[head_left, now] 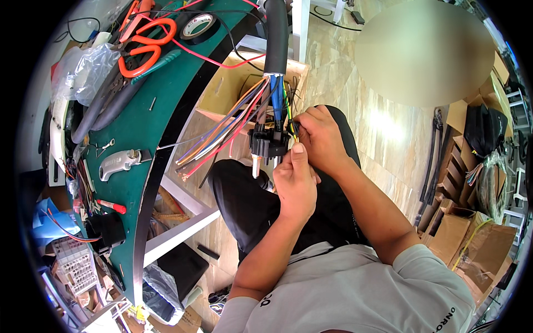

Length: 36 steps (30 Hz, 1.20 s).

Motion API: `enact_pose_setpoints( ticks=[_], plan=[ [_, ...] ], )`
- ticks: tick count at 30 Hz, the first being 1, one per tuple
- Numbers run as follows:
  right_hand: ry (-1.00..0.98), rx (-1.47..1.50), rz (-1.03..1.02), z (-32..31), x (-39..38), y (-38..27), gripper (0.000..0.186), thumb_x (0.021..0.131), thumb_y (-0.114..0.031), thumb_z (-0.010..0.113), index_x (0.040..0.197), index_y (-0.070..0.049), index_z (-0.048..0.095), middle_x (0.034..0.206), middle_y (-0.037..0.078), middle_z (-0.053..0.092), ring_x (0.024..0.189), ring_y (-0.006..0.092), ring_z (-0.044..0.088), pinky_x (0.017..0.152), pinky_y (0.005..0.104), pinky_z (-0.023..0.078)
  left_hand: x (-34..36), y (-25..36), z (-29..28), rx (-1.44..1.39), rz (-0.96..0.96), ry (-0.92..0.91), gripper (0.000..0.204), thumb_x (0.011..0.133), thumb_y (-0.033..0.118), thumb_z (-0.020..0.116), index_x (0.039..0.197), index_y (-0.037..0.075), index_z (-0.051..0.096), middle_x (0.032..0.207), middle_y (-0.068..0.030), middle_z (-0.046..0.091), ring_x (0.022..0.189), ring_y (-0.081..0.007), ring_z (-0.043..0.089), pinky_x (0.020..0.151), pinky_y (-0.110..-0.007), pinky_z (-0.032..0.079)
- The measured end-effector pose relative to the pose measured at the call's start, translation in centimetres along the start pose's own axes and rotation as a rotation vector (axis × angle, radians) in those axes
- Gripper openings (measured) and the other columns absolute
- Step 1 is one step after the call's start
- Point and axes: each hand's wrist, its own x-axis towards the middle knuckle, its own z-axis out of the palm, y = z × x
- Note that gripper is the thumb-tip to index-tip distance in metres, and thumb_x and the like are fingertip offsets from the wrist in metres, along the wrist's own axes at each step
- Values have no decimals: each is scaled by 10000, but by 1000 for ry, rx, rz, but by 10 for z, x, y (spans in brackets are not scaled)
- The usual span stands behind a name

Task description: The person attaches wires to a black connector block, strips insulation from a wire using a utility knife, and wraps the connection with black electrical tape.

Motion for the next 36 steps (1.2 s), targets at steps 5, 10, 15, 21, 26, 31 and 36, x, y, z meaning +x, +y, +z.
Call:
enact_pose_setpoints(
  ticks=[5,10,15,21,26,31,36],
  plan=[
    [-22,34,50,-2,-4,1,124,759,-2,628,879,-32,641,795,122,586,785,322,553,663,413,472,-3,-2,2,21,18,-30,447,1024,360,486,662,100,449,525,17,405,450,-87,404,463,-265,400],
    [-405,170,163,-30,-12,-2,175,841,-26,587,1011,0,622,802,166,623,757,334,604,678,406,494,1,-9,-10,42,42,-33,405,1022,360,491,770,51,562,668,-2,502,522,-71,463,502,-244,420],
    [-180,260,333,-77,10,-21,238,904,38,505,1105,2,625,805,119,661,733,188,660,654,289,509,-1,-12,7,241,120,3,421,1028,299,482,1046,-91,639,615,-33,504,581,-66,470,539,-253,399],
    [-36,269,-555,-42,110,-138,155,808,-2,637,958,-30,615,790,85,582,729,266,577,644,366,469,1,-12,4,187,485,50,308,1030,202,465,942,-68,585,602,-10,477,577,-71,447,530,-279,395],
    [-558,-36,-639,58,163,-210,204,836,-220,676,964,-62,672,922,121,660,897,298,641,739,417,530,-3,-2,2,-132,211,-7,267,1029,142,443,862,-29,561,696,-22,539,625,-77,482,592,-251,421],
    [-896,-262,-462,109,184,-244,257,823,-227,682,1034,-87,725,1035,97,707,958,292,679,804,413,549,-3,-9,6,-141,268,-61,164,992,100,498,992,-55,551,761,-31,566,679,-80,522,621,-250,440],
    [-990,-279,-578,123,209,-251,389,770,-379,671,956,-44,739,949,136,714,916,313,671,802,426,528,-1,-9,0,-108,127,-99,233,1007,160,488,1085,-38,581,697,1,538,603,-68,505,546,-226,407]
  ],
)
